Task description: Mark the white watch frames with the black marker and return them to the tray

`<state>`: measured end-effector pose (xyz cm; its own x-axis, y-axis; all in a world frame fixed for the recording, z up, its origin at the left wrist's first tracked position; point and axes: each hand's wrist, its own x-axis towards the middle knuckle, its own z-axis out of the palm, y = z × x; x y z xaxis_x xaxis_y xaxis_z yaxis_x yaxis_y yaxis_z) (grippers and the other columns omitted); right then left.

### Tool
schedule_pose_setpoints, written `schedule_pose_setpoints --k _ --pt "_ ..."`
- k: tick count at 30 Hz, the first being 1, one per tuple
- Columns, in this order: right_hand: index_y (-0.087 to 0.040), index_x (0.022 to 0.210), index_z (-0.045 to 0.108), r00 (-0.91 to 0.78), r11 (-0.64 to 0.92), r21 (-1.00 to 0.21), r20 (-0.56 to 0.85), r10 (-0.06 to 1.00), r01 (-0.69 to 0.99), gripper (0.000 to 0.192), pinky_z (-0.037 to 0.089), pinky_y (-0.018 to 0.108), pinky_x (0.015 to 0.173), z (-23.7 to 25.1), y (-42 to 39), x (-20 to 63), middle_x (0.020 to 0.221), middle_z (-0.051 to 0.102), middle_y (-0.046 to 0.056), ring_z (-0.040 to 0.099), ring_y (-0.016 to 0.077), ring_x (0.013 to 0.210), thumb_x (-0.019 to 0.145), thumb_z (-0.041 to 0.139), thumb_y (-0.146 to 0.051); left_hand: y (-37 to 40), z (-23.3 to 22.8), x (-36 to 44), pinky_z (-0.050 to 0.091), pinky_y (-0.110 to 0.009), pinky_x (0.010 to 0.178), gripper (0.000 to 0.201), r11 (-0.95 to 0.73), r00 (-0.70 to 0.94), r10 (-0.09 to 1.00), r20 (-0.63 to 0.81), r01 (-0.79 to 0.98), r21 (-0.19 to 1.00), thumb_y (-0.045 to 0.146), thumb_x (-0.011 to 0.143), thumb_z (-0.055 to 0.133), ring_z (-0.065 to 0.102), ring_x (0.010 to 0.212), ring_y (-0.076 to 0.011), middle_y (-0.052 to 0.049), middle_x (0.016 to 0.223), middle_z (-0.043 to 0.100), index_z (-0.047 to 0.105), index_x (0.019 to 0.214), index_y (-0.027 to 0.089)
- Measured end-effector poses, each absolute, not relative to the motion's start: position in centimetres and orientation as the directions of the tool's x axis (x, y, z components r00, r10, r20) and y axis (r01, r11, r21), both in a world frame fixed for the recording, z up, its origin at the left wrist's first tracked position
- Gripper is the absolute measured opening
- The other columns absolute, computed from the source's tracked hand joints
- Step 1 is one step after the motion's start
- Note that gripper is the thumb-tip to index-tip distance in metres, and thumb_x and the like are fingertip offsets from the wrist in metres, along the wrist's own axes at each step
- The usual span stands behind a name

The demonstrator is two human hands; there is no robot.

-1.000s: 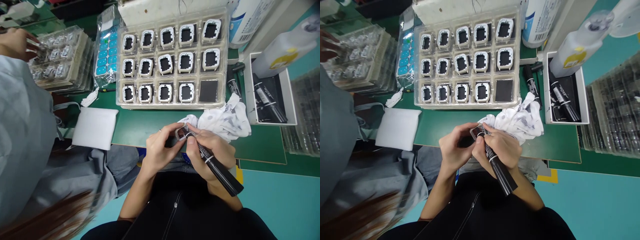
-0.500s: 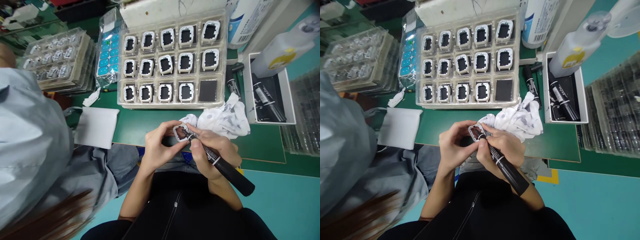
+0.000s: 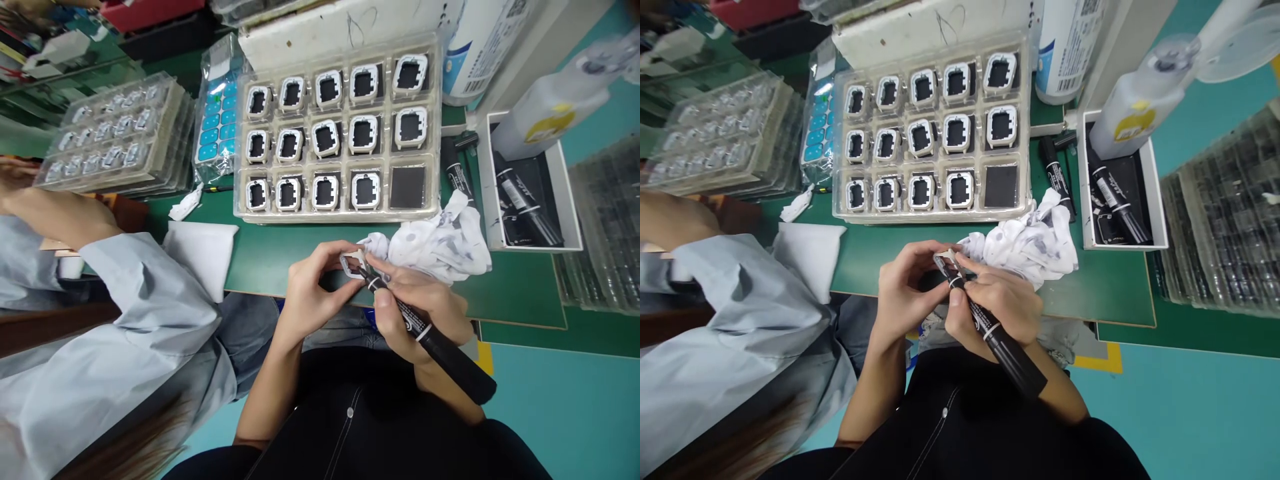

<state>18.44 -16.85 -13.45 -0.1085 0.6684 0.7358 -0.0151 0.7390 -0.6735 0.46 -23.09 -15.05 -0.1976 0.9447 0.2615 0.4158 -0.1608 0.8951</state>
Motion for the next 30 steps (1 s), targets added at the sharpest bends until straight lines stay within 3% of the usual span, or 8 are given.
schedule_pose_setpoints --k 4,8,16,19,22,25,28,30 --pt "-0.025 0.11 0.076 -0.129 0.771 -0.636 0.766 0.63 -0.014 0.03 0.086 0.045 0.097 -13.4 -16.6 18.6 0.088 0.088 -0.003 0.096 0.0286 0.088 0.095 0.077 0.0 -22.8 -14.8 0.2 0.079 -0.034 0.11 0.046 -0.187 -0.158 0.953 0.258 0.361 0.914 0.026 0.102 0.101 0.095 0.12 -0.0268 -0.011 0.142 0.092 0.081 0.143 0.028" --pt "-0.024 0.11 0.075 -0.13 0.772 -0.635 0.767 0.628 -0.014 0.027 0.086 0.04 0.096 -13.6 -16.5 18.7 0.089 0.088 0.0 0.097 0.0318 0.099 0.096 0.079 -0.002 -22.8 -14.7 0.0 0.079 -0.034 0.111 0.047 -0.204 -0.153 0.952 0.265 0.33 0.922 0.025 0.101 0.102 0.095 0.119 -0.0264 -0.012 0.143 0.092 0.081 0.143 0.026" --pt "-0.026 0.104 0.079 -0.098 0.698 -0.714 0.7 0.707 -0.061 0.019 0.086 0.041 0.087 -14.0 -17.2 19.4 0.091 0.09 0.0 0.097 0.031 0.093 0.099 0.08 -0.007 -23.0 -15.1 0.2 0.08 -0.041 0.111 0.057 -0.16 -0.163 0.962 0.22 0.315 0.935 0.045 0.099 0.107 0.095 0.119 -0.0308 -0.016 0.139 0.092 0.081 0.146 0.026" --pt "-0.024 0.094 0.077 -0.009 0.601 -0.797 0.602 0.798 -0.06 0.014 0.086 0.043 0.08 -14.6 -17.6 19.7 0.092 0.09 0.005 0.096 0.0331 0.088 0.103 0.079 -0.013 -22.8 -14.9 -0.5 0.08 -0.037 0.101 0.059 -0.253 -0.254 0.903 0.348 0.341 0.905 0.046 0.099 0.107 0.094 0.106 -0.026 -0.014 0.134 0.092 0.08 0.147 0.025" --pt "-0.025 0.104 0.074 0.082 0.6 -0.795 0.595 0.8 -0.091 0.01 0.085 0.045 0.079 -15.3 -17.7 19.4 0.081 0.085 0.0 0.097 0.0366 0.095 0.107 0.081 -0.017 -21.0 -13.0 -2.0 0.076 -0.035 0.089 0.06 -0.336 -0.32 0.784 0.531 0.501 0.798 0.053 0.097 0.105 0.088 0.111 -0.0266 -0.012 0.134 0.086 0.081 0.145 0.027" --pt "-0.026 0.11 0.071 0.06 0.615 -0.786 0.612 0.788 -0.058 0.013 0.083 0.043 0.077 -15.6 -17.6 18.9 0.08 0.085 -0.002 0.097 0.0356 0.093 0.109 0.081 -0.018 -17.4 -9.9 -2.8 0.074 -0.043 0.094 0.056 -0.349 -0.181 0.773 0.609 0.68 0.645 0.057 0.096 0.102 0.079 0.125 -0.0332 -0.012 0.138 0.078 0.085 0.142 0.03" --pt "-0.026 0.107 0.071 0.05 0.625 -0.78 0.625 0.779 0.003 0.013 0.081 0.039 0.075 -15.8 -17.4 18.8 0.092 0.091 0.002 0.097 0.0339 0.092 0.108 0.082 -0.018 -12.9 -7.6 -1.8 0.067 -0.06 0.121 0.051 -0.384 0.05 0.842 0.537 0.756 0.53 0.049 0.095 0.102 0.073 0.135 -0.0386 -0.012 0.139 0.077 0.087 0.14 0.03" --pt "-0.025 0.109 0.072 0.047 0.638 -0.77 0.638 0.769 0.006 0.014 0.081 0.038 0.077 -16.0 -17.2 19.1 0.092 0.092 0.003 0.097 0.0342 0.094 0.107 0.084 -0.018 -10.4 -7.1 -0.6 0.062 -0.066 0.128 0.049 -0.406 0.165 0.871 0.463 0.772 0.489 0.04 0.091 0.105 0.071 0.138 -0.0426 -0.013 0.138 0.077 0.088 0.136 0.028"
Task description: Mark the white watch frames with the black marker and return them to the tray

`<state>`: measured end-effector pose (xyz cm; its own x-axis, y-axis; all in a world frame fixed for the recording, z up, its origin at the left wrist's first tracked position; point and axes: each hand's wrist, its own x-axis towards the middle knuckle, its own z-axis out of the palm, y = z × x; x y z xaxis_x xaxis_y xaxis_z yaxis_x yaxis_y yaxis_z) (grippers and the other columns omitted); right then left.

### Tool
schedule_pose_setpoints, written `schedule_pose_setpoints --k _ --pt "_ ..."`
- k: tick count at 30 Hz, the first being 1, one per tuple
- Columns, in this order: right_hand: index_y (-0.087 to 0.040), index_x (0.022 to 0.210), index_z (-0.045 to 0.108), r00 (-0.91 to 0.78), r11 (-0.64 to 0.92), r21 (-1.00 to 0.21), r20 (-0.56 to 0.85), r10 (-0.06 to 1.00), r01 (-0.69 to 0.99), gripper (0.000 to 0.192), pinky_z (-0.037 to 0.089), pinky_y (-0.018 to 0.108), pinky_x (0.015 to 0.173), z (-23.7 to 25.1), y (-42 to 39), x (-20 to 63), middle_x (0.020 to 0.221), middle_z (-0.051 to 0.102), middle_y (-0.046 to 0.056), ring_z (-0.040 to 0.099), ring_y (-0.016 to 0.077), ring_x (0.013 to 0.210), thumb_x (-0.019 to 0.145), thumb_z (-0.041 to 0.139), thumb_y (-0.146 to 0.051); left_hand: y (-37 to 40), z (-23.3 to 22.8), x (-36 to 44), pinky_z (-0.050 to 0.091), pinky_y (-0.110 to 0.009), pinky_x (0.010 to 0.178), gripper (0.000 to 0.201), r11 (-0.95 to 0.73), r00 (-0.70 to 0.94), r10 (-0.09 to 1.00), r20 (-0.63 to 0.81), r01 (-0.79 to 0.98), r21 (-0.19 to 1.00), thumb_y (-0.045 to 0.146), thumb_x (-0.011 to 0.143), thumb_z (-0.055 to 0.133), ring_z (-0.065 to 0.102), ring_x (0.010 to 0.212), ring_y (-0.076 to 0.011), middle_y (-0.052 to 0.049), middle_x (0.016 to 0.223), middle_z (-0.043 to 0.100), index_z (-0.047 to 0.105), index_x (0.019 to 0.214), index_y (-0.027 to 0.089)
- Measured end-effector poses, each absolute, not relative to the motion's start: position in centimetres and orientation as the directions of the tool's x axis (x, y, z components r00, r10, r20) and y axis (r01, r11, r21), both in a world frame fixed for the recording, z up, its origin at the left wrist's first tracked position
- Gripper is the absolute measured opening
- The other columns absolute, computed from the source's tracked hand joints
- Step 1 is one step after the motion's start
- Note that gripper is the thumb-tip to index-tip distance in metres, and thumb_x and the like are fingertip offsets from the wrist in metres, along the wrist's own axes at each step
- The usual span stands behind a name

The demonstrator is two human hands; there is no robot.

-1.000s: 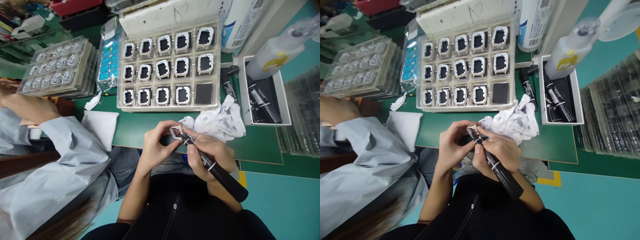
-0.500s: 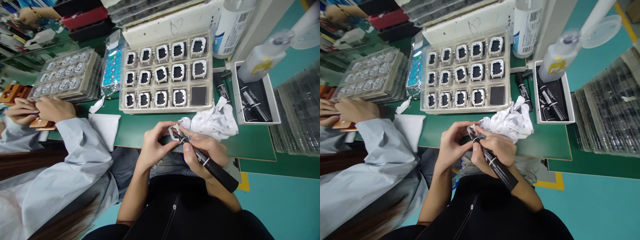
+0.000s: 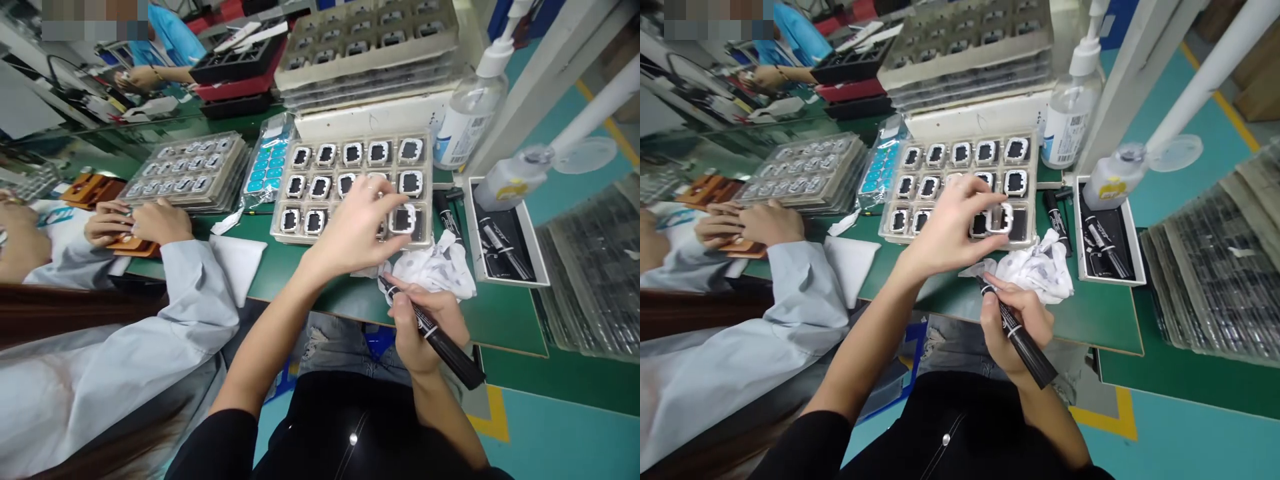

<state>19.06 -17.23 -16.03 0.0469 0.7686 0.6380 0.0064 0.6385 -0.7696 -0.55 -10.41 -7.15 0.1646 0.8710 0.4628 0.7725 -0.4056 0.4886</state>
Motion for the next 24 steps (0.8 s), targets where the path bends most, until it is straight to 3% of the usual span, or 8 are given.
schedule_pose_setpoints --k 4,8,10,12,15,19,21,24 --pt "-0.025 0.109 0.075 0.055 0.647 -0.762 0.646 0.761 0.001 0.015 0.083 0.042 0.078 -16.7 -17.0 19.4 0.086 0.09 0.003 0.097 0.0372 0.094 0.105 0.088 -0.019 -8.2 -7.6 -0.5 0.062 -0.065 0.129 0.051 -0.447 0.243 0.863 0.443 0.776 0.445 0.038 0.093 0.102 0.072 0.138 -0.0428 -0.014 0.142 0.077 0.086 0.14 0.026" --pt "-0.025 0.107 0.077 0.075 0.633 -0.774 0.631 0.772 -0.002 0.014 0.084 0.045 0.076 -16.8 -17.1 19.3 0.085 0.089 0.002 0.096 0.0385 0.09 0.103 0.09 -0.02 -8.4 -8.1 -7.2 0.059 -0.063 0.129 0.028 -0.317 -0.013 0.803 0.596 0.837 0.445 0.029 0.1 0.088 0.072 0.134 -0.0391 -0.012 0.131 0.079 0.087 0.129 0.028" --pt "-0.026 0.105 0.078 0.081 0.63 -0.777 0.627 0.775 -0.011 0.015 0.085 0.045 0.077 -16.7 -17.1 19.2 0.085 0.089 0.002 0.096 0.0389 0.09 0.102 0.091 -0.019 -8.5 -8.6 -12.2 0.058 -0.065 0.128 0.019 -0.19 -0.168 0.756 0.633 0.869 0.458 0.021 0.09 0.089 0.071 0.127 -0.0398 -0.011 0.114 0.077 0.085 0.108 0.027" --pt "-0.026 0.105 0.078 0.083 0.633 -0.774 0.63 0.772 -0.016 0.015 0.085 0.044 0.076 -16.7 -17.1 19.1 0.085 0.089 0.001 0.096 0.0385 0.089 0.101 0.091 -0.019 -8.3 -9.4 -16.7 0.059 -0.068 0.124 0.026 -0.103 -0.266 0.732 0.627 0.867 0.487 0.016 0.075 0.094 0.07 0.115 -0.0394 -0.007 0.092 0.068 0.077 0.09 0.027" --pt "-0.025 0.106 0.078 0.078 0.64 -0.768 0.637 0.767 -0.022 0.016 0.084 0.043 0.075 -16.8 -16.9 19.1 0.084 0.089 0.002 0.096 0.0376 0.087 0.1 0.091 -0.017 -7.7 -10.8 -20.7 0.062 -0.064 0.115 0.035 -0.065 -0.317 0.764 0.563 0.829 0.555 0.013 0.067 0.098 0.068 0.1 -0.0341 0.001 0.077 0.055 0.075 0.088 0.028" --pt "-0.029 0.105 0.078 0.092 0.648 -0.761 0.645 0.759 -0.008 0.019 0.083 0.038 0.073 -17.1 -16.7 19.1 0.084 0.089 0.003 0.095 0.0365 0.082 0.099 0.092 -0.018 -6.9 -11.0 -21.7 0.06 -0.06 0.122 0.039 -0.025 -0.334 0.779 0.531 0.829 0.558 0.02 0.074 0.109 0.067 0.11 -0.0294 -0.001 0.088 0.059 0.074 0.09 0.025" --pt "-0.03 0.106 0.079 0.092 0.652 -0.758 0.65 0.755 0.003 0.019 0.083 0.038 0.073 -17.1 -16.7 19.1 0.085 0.09 0.003 0.095 0.0359 0.081 0.099 0.092 -0.018 -7.3 -10.3 -20.8 0.06 -0.055 0.124 0.043 -0.036 -0.323 0.779 0.538 0.833 0.552 0.025 0.079 0.112 0.065 0.108 -0.023 0.001 0.09 0.061 0.069 0.087 0.026" --pt "-0.026 0.109 0.079 0.089 0.646 -0.763 0.642 0.761 -0.022 0.019 0.084 0.043 0.078 -17.1 -16.8 19.2 0.089 0.091 0.003 0.095 0.0354 0.081 0.099 0.091 -0.016 -9.8 -9.4 -17.1 0.067 -0.042 0.099 0.044 -0.106 -0.339 0.754 0.563 0.783 0.613 0.031 0.09 0.108 0.066 0.088 -0.0154 0.006 0.086 0.068 0.064 0.091 0.027"
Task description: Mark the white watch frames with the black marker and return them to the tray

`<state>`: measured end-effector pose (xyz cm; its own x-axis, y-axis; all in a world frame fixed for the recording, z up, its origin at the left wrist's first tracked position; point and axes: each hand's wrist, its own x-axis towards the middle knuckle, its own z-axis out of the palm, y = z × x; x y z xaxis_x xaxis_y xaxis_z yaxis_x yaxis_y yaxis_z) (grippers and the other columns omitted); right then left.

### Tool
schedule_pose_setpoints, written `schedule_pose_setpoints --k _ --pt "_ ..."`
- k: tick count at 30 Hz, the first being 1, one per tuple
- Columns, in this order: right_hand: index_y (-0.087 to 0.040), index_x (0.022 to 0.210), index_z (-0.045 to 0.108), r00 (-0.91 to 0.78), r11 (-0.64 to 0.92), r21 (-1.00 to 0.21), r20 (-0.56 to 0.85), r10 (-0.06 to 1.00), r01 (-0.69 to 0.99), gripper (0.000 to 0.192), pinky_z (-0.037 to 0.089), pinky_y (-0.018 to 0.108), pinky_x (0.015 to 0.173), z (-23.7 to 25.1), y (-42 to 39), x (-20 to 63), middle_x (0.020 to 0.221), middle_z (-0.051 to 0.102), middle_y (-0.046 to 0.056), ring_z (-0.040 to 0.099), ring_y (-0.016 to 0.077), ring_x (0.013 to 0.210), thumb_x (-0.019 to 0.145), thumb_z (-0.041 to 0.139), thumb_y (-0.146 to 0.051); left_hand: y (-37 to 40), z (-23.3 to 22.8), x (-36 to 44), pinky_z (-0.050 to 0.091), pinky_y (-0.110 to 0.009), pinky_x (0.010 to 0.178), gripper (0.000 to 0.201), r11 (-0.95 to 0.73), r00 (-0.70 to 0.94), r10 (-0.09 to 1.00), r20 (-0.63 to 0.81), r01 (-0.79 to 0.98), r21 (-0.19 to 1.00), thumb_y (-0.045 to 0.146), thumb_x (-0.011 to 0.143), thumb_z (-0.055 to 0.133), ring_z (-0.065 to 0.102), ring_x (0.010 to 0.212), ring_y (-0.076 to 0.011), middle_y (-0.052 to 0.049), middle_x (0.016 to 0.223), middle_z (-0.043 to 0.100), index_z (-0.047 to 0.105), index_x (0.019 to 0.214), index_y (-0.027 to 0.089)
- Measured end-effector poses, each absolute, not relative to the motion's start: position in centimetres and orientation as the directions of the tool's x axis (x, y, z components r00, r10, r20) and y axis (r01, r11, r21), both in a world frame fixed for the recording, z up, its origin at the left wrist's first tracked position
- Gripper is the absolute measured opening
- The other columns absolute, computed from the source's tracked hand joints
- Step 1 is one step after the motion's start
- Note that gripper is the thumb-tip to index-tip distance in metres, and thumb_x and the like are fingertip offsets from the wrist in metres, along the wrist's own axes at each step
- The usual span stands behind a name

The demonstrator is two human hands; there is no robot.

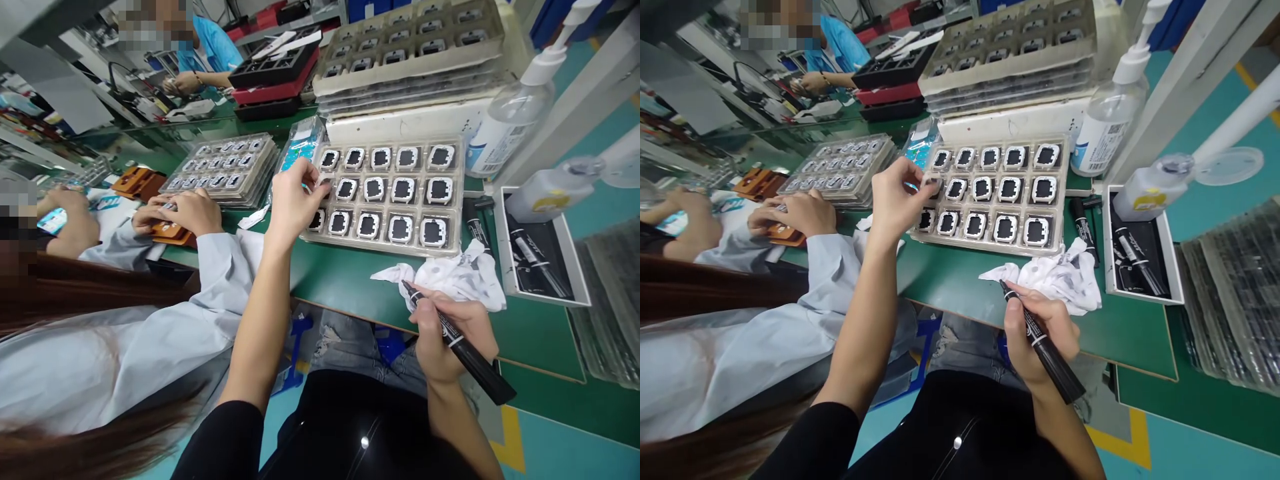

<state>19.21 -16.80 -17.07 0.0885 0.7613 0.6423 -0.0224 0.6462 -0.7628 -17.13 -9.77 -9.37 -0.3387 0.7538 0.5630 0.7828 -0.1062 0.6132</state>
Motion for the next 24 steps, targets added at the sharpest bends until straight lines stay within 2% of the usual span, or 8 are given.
schedule_pose_setpoints --k 3,5,6,9,12,16,19,24 --pt "-0.024 0.109 0.079 0.106 0.647 -0.76 0.64 0.761 -0.059 0.021 0.085 0.043 0.082 -16.9 -16.9 19.2 0.088 0.09 0.002 0.095 0.0328 0.082 0.098 0.091 -0.012 -14.0 -9.4 -11.2 0.066 -0.035 0.072 0.039 -0.194 -0.437 0.726 0.531 0.611 0.768 0.047 0.103 0.099 0.076 0.075 -0.0158 0.005 0.092 0.078 0.066 0.114 0.03" --pt "-0.024 0.11 0.078 0.115 0.649 -0.757 0.64 0.76 -0.081 0.023 0.085 0.042 0.083 -16.9 -17.0 19.1 0.089 0.09 0.002 0.095 0.032 0.082 0.097 0.092 -0.01 -16.8 -10.1 -7.2 0.068 -0.031 0.065 0.05 -0.224 -0.472 0.777 0.417 0.412 0.884 0.058 0.104 0.098 0.081 0.071 -0.0162 0.004 0.096 0.082 0.066 0.131 0.032" --pt "-0.024 0.111 0.078 0.119 0.648 -0.757 0.637 0.761 -0.091 0.024 0.085 0.043 0.083 -16.9 -17.0 19.1 0.091 0.09 0.002 0.095 0.0318 0.082 0.097 0.092 -0.01 -18.0 -10.5 -5.4 0.067 -0.028 0.062 0.053 -0.228 -0.474 0.804 0.36 0.313 0.922 0.062 0.103 0.098 0.083 0.071 -0.0163 0.003 0.095 0.083 0.067 0.131 0.03" --pt "-0.025 0.112 0.078 0.132 0.63 -0.77 0.618 0.775 -0.095 0.023 0.086 0.048 0.083 -16.7 -17.2 19.1 0.088 0.089 0.0 0.094 0.0321 0.078 0.1 0.093 -0.014 -20.4 -12.0 -1.4 0.072 -0.024 0.065 0.055 -0.193 -0.436 0.88 0.188 0.032 0.981 0.06 0.096 0.106 0.087 0.078 -0.0166 -0.001 0.1 0.087 0.074 0.124 0.025" --pt "-0.026 0.105 0.076 0.09 0.596 -0.798 0.589 0.803 -0.093 0.014 0.085 0.053 0.082 -16.4 -17.5 19.2 0.074 0.08 -0.004 0.094 0.0356 0.082 0.108 0.089 -0.025 -21.4 -13.0 0.7 0.077 -0.023 0.078 0.059 -0.114 -0.376 0.926 0.048 -0.155 0.981 0.044 0.084 0.117 0.089 0.089 -0.0168 -0.004 0.109 0.091 0.081 0.125 0.022" --pt "-0.027 0.101 0.074 0.009 0.567 -0.821 0.568 0.823 -0.069 0.016 0.084 0.051 0.079 -15.9 -17.6 19.1 0.082 0.085 0.001 0.096 0.039 0.095 0.111 0.086 -0.028 -21.7 -13.7 2.2 0.078 -0.022 0.087 0.064 -0.055 -0.345 0.939 -0.006 -0.169 0.984 0.027 0.076 0.12 0.091 0.098 -0.0176 -0.004 0.113 0.092 0.084 0.129 0.023" --pt "-0.027 0.11 0.076 -0.016 0.587 -0.806 0.589 0.808 -0.076 0.011 0.086 0.053 0.085 -15.7 -17.4 18.9 0.097 0.092 0.003 0.096 0.0358 0.092 0.109 0.087 -0.022 -21.9 -13.9 2.7 0.078 -0.022 0.091 0.055 -0.085 -0.346 0.937 0.055 -0.072 0.994 0.02 0.083 0.113 0.093 0.104 -0.0188 -0.003 0.111 0.092 0.084 0.13 0.025" --pt "-0.026 0.109 0.078 -0.027 0.653 -0.757 0.652 0.758 0.04 0.014 0.084 0.039 0.082 -15.2 -17.1 18.5 0.093 0.091 0.0 0.097 0.0332 0.1 0.106 0.086 -0.014 -22.2 -14.4 3.1 0.08 -0.024 0.094 0.045 -0.125 -0.334 0.929 0.159 0.122 0.985 0.021 0.093 0.105 0.095 0.102 -0.019 -0.002 0.113 0.093 0.083 0.133 0.024"
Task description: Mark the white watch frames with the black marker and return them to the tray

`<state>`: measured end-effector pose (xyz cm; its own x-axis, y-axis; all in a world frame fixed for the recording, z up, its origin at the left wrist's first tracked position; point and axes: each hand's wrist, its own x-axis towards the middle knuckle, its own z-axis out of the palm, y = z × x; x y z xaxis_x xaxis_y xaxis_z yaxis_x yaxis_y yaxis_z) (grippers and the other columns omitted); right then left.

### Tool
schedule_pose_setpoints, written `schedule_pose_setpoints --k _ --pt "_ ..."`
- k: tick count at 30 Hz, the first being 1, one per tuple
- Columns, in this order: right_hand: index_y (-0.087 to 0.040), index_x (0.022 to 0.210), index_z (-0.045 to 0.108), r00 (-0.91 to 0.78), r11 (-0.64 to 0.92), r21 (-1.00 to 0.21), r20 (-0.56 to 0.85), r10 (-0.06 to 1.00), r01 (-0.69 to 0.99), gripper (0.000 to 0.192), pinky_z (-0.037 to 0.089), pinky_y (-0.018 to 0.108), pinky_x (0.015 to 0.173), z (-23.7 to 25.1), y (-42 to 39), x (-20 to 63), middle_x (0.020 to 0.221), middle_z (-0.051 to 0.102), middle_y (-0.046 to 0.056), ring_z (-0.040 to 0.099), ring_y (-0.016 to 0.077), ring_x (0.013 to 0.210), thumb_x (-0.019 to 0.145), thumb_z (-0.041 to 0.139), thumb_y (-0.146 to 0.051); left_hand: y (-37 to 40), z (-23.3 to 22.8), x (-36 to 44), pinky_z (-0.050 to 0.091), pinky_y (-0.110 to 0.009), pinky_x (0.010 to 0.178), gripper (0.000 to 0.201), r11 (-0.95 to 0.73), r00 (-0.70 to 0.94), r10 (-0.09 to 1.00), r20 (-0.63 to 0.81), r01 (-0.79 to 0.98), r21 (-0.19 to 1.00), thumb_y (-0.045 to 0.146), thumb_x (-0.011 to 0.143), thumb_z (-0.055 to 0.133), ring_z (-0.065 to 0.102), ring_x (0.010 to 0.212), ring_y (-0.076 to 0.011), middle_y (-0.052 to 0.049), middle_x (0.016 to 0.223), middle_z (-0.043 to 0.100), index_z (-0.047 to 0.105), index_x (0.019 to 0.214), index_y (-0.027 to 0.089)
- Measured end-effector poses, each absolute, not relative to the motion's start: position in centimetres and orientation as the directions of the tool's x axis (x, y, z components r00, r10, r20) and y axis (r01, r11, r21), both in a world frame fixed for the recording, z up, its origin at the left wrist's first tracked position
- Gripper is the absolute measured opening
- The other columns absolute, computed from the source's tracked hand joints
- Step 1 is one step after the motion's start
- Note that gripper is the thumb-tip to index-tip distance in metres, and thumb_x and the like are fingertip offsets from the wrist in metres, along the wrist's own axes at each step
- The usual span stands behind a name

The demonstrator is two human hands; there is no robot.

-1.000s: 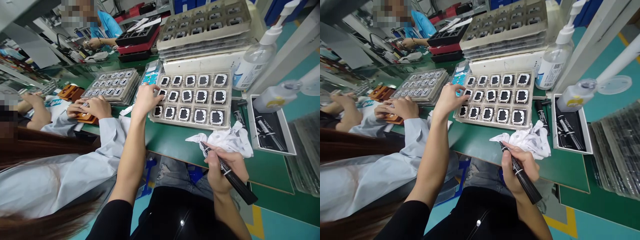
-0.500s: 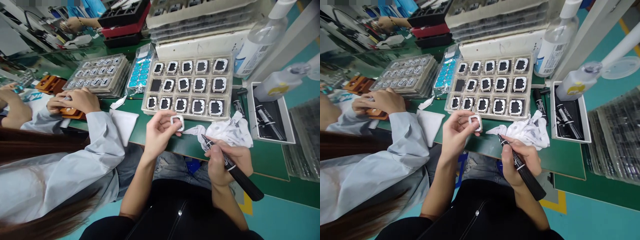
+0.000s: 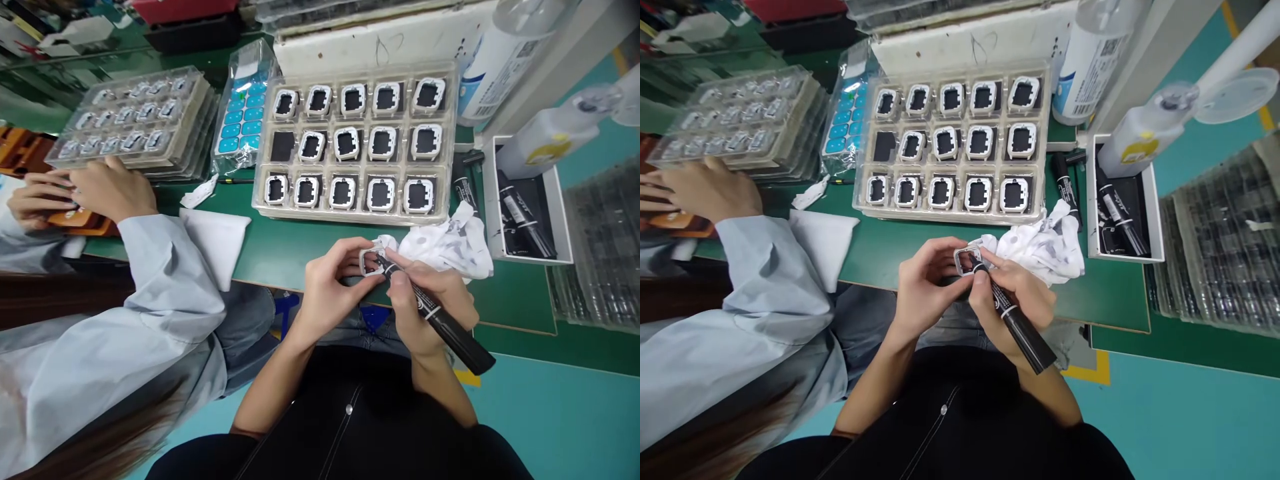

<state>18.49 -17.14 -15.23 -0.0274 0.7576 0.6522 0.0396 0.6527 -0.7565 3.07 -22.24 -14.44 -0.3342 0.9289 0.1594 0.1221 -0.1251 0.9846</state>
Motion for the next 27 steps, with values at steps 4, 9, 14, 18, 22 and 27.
schedule_pose_setpoints --k 4,9,14,18,22,27 --pt "-0.026 0.107 0.079 -0.033 0.663 -0.742 0.664 0.747 0.1 0.015 0.083 0.038 0.083 -14.9 -17.2 18.4 0.102 0.094 0.002 0.097 0.0331 0.102 0.105 0.087 -0.013 -22.5 -14.8 3.2 0.08 -0.025 0.096 0.041 -0.155 -0.329 0.915 0.233 0.246 0.957 0.026 0.099 0.102 0.095 0.102 -0.019 -0.002 0.118 0.093 0.082 0.135 0.024" --pt "-0.026 0.108 0.078 -0.043 0.667 -0.733 0.668 0.743 0.136 0.016 0.083 0.037 0.085 -14.6 -17.2 18.4 0.101 0.093 0.002 0.097 0.0326 0.101 0.104 0.087 -0.013 -22.6 -14.9 3.3 0.08 -0.024 0.098 0.037 -0.184 -0.318 0.901 0.296 0.337 0.923 0.025 0.103 0.098 0.095 0.101 -0.0177 -0.002 0.12 0.093 0.082 0.136 0.025" --pt "-0.027 0.11 0.078 -0.06 0.676 -0.724 0.675 0.735 0.139 0.019 0.084 0.037 0.086 -14.4 -17.1 18.4 0.102 0.094 0.002 0.097 0.0329 0.1 0.103 0.087 -0.012 -22.7 -14.7 3.4 0.079 -0.022 0.098 0.036 -0.2 -0.315 0.888 0.336 0.394 0.897 0.021 0.104 0.097 0.094 0.099 -0.0155 0.0 0.121 0.092 0.082 0.137 0.025" --pt "-0.026 0.11 0.078 -0.057 0.676 -0.722 0.676 0.735 0.149 0.019 0.084 0.036 0.086 -14.3 -17.1 18.3 0.101 0.094 0.002 0.097 0.0328 0.1 0.103 0.087 -0.011 -22.8 -14.7 3.5 0.079 -0.022 0.1 0.037 -0.205 -0.301 0.883 0.359 0.439 0.875 0.017 0.105 0.095 0.094 0.101 -0.0152 0.001 0.122 0.093 0.081 0.138 0.026" --pt "-0.026 0.11 0.077 -0.061 0.685 -0.708 0.686 0.725 0.17 0.02 0.084 0.035 0.084 -14.1 -17.0 18.4 0.099 0.093 0.001 0.097 0.0327 0.099 0.103 0.086 -0.01 -22.7 -14.8 3.5 0.077 -0.018 0.101 0.038 -0.239 -0.276 0.873 0.403 0.479 0.845 0.013 0.106 0.093 0.094 0.1 -0.013 0.003 0.121 0.093 0.08 0.139 0.027" --pt "-0.024 0.111 0.079 -0.146 0.779 -0.59 0.769 0.622 0.213 0.024 0.085 0.036 0.083 -13.9 -16.7 18.5 0.093 0.091 0.001 0.097 0.0346 0.097 0.099 0.086 -0.004 -22.9 -14.8 3.4 0.078 -0.021 0.1 0.033 -0.217 -0.278 0.875 0.397 0.509 0.833 0.018 0.109 0.089 0.094 0.101 -0.0145 0.002 0.123 0.094 0.08 0.14 0.027"
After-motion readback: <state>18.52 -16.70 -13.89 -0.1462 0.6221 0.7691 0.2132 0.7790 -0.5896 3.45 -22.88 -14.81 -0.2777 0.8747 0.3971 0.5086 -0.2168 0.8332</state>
